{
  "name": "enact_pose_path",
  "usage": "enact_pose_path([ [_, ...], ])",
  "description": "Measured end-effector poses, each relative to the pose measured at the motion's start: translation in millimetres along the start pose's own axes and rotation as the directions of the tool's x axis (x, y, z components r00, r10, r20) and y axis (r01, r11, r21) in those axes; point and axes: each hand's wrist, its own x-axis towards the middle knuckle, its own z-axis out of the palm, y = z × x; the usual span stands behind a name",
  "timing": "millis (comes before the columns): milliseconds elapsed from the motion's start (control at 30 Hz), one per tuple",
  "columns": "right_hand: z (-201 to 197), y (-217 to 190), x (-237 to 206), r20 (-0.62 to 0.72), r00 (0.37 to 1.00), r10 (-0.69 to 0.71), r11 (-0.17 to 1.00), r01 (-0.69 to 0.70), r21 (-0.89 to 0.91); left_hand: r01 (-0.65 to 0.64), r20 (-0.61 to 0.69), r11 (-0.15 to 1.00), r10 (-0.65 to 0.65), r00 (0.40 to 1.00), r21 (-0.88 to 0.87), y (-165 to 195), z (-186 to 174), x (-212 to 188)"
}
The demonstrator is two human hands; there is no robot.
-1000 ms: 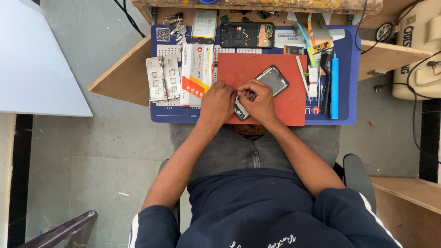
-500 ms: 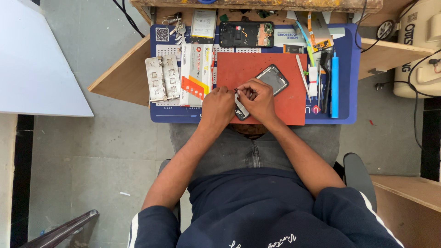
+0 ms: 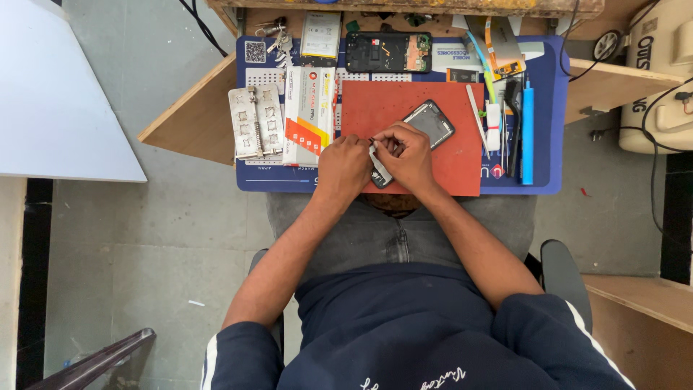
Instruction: The person is repairing a smartphone. They use a small tool to carefully pry and separate the screen from the phone's frame, then wipe the surface with a cloth. The person works on a single device throughout the clip.
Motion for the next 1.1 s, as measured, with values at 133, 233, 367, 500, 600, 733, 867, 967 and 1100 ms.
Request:
enact_pose_path([
  [133,-0.7,-0.2,0.0,0.012,1.0,-0.002,1.0,0.002,-0.003,0.022,0.003,1.0,-0.022,1.0,-0.005,0.6,-0.9,0.2],
  [233,-0.3,0.3,0.1,0.011,1.0,0.0,1.0,0.0,0.0,0.029,0.004,0.999,-0.029,1.0,-0.02,1.0,-2.9,-0.4],
  [367,0.1,1.2,0.2,0.012,1.0,0.003,1.0,-0.003,0.006,0.045,0.007,0.999,-0.044,0.999,-0.028,1.8,-5.1,-0.2],
  [500,0.1,1.4,0.1,0.012,1.0,0.004,1.0,-0.004,0.006,0.046,0.012,0.999,-0.046,0.999,-0.011,2.3,-6.3,0.6],
  [600,-0.3,1.0,0.1,0.012,1.0,0.009,1.0,-0.009,0.015,0.044,0.01,0.999,-0.044,0.999,-0.004,2.7,-7.0,0.6],
  [733,-0.2,0.0,0.1,0.013,1.0,-0.001,1.0,0.001,0.015,0.04,0.015,0.999,-0.04,0.999,-0.008,2.3,-7.6,0.7],
  [867,-0.3,-0.6,0.2,0.014,1.0,0.0,1.0,0.0,0.008,0.039,0.016,0.999,-0.039,0.999,-0.001,1.6,-6.7,0.8],
  [967,0.0,-1.1,0.0,0.012,1.0,0.001,1.0,-0.002,0.008,0.031,0.001,1.0,-0.031,1.0,-0.001,1.0,-6.5,0.7],
  [1100,-0.1,-1.0,0.0,0.009,1.0,-0.001,1.0,0.001,0.004,0.025,-0.031,1.0,-0.025,0.999,0.003,3.0,-7.9,2.6],
])
